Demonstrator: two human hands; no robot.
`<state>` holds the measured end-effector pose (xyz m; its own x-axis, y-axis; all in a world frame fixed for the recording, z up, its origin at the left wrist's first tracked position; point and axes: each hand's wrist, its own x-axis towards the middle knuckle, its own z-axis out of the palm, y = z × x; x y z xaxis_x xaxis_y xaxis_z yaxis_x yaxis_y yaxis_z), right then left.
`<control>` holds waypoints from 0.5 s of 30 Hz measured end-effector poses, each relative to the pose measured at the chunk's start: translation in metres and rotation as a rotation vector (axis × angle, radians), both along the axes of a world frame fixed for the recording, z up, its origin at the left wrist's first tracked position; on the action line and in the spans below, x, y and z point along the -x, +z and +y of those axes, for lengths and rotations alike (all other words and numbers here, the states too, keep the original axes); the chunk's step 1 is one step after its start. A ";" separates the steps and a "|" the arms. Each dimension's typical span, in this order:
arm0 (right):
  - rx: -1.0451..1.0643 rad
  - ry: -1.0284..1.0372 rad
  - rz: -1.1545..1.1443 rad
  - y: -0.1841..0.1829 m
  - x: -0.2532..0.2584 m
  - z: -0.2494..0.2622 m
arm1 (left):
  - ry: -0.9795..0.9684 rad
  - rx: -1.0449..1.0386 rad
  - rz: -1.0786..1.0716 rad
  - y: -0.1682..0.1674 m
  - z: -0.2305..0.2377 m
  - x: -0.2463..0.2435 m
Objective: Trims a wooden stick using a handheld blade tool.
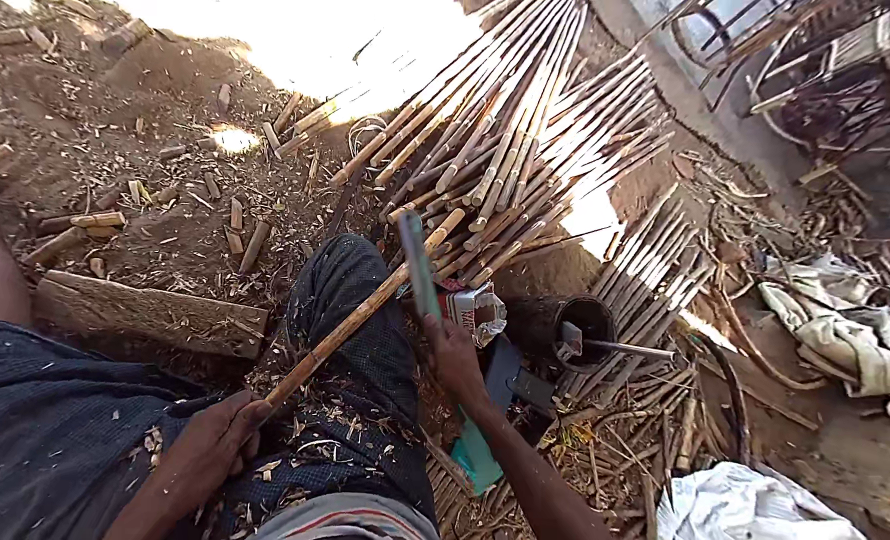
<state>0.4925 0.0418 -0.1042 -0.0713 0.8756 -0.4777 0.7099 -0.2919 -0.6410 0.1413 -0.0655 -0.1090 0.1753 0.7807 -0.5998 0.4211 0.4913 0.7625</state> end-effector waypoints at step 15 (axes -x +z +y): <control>-0.023 -0.012 -0.018 -0.001 -0.001 0.001 | 0.032 0.022 -0.078 -0.004 0.009 0.003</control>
